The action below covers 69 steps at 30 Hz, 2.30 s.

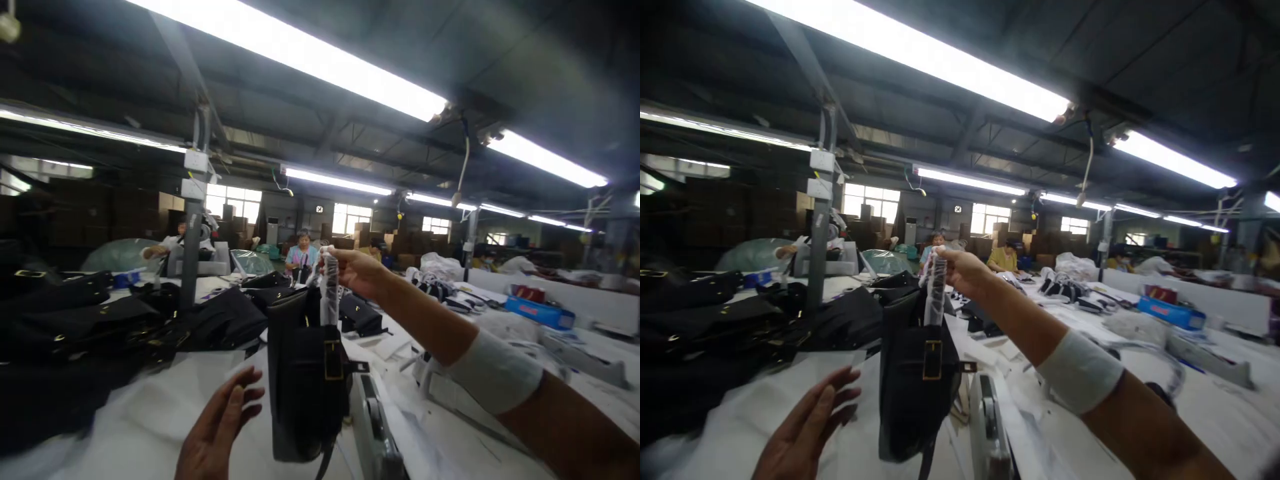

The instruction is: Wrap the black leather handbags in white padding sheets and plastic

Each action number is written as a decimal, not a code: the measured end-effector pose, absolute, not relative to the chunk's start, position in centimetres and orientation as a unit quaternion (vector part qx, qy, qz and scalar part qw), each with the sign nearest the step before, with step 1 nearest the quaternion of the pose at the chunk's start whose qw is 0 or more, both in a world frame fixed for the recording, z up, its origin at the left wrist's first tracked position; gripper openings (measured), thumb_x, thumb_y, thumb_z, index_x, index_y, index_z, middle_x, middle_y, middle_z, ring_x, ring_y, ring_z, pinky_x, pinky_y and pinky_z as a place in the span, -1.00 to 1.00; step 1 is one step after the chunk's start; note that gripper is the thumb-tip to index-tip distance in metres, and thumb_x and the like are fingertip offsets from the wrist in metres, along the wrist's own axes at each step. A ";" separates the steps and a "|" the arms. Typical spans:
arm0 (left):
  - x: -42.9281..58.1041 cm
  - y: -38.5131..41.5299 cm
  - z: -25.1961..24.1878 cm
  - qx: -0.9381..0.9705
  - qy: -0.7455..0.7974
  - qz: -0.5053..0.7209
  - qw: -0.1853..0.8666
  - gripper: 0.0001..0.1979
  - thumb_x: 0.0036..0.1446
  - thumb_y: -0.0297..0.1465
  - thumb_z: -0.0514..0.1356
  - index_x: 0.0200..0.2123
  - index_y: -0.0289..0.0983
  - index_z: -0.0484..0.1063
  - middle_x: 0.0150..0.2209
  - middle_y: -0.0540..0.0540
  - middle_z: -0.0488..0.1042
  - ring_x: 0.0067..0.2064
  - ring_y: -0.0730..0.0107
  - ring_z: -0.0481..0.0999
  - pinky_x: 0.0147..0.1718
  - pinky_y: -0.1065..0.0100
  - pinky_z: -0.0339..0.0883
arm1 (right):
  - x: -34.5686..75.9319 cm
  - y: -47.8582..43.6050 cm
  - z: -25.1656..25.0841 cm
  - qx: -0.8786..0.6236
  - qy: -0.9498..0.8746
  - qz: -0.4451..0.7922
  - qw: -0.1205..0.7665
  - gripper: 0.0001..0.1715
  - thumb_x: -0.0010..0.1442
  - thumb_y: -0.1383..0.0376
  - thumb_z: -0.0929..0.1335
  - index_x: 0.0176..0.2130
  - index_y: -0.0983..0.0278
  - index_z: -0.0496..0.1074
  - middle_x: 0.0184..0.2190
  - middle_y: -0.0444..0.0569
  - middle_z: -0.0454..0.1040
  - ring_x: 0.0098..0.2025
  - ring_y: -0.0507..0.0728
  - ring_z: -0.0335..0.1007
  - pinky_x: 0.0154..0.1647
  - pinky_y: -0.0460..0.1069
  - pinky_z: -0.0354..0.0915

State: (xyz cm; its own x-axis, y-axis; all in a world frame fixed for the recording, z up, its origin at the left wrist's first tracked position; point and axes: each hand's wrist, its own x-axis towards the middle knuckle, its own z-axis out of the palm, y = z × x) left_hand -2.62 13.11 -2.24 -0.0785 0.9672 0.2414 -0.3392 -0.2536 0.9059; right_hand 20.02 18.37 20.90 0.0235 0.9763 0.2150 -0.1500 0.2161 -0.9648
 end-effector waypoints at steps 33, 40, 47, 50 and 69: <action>-4.1 12.8 8.6 0.680 0.352 0.283 0.578 -0.54 0.12 0.02 0.22 -0.36 -0.31 0.37 -0.53 0.09 0.22 -0.60 0.66 -0.01 -0.64 0.53 -0.25 | 20.0 11.6 -3.4 -0.481 -0.746 0.170 0.429 -0.85 0.15 0.27 0.39 -0.34 0.25 0.58 -0.44 -0.12 0.58 -0.33 0.16 0.51 -0.21 0.01 0.37; -7.3 12.3 7.3 0.723 0.387 0.187 0.541 -0.56 0.08 -0.03 0.29 -0.34 -0.35 0.48 -0.58 0.04 0.36 -0.58 0.56 0.24 -0.59 0.50 0.09 | 20.5 9.5 -6.3 -0.515 -0.680 0.149 0.500 -0.61 0.21 0.35 0.30 0.02 0.22 0.50 -0.07 0.01 0.59 -0.02 0.23 0.50 0.06 0.11 0.35; -7.9 10.6 10.1 0.728 0.388 0.169 0.539 -0.53 0.15 -0.06 0.23 -0.02 -0.28 0.50 -0.36 -0.10 0.52 -0.40 0.39 0.46 -0.36 0.39 0.32 | 17.8 7.8 -4.1 -0.487 -0.715 0.113 0.488 -0.44 0.19 0.36 0.31 0.18 0.17 0.36 0.13 0.04 0.44 0.18 0.27 0.34 0.23 0.24 0.23; -7.0 10.1 10.3 0.731 0.361 0.197 0.545 -0.50 0.18 -0.07 0.21 0.08 -0.25 0.43 -0.32 -0.12 0.53 -0.39 0.37 0.48 -0.39 0.39 0.31 | 15.8 6.6 -0.6 -0.406 -0.775 0.097 0.475 -0.23 0.15 0.27 0.42 0.29 0.10 0.18 0.21 0.03 0.34 0.24 0.28 0.24 0.26 0.23 0.18; -12.1 6.5 2.5 0.644 0.343 0.372 0.573 -0.61 0.17 -0.16 0.27 -0.04 -0.25 0.37 -0.30 -0.09 0.53 -0.26 0.33 0.47 -0.22 0.34 0.25 | 12.7 8.0 8.0 -0.271 -0.927 0.004 0.259 -0.37 0.15 0.17 0.47 0.19 0.05 0.34 0.04 0.01 0.51 0.07 0.26 0.40 0.16 0.19 0.24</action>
State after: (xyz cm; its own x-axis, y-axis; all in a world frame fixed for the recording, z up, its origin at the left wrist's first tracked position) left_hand -12.08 6.46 2.53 0.4877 0.8687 0.0862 0.0154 -0.1073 0.9941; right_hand 12.73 8.04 8.03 -0.7181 0.5050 0.4788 0.5010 0.8527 -0.1480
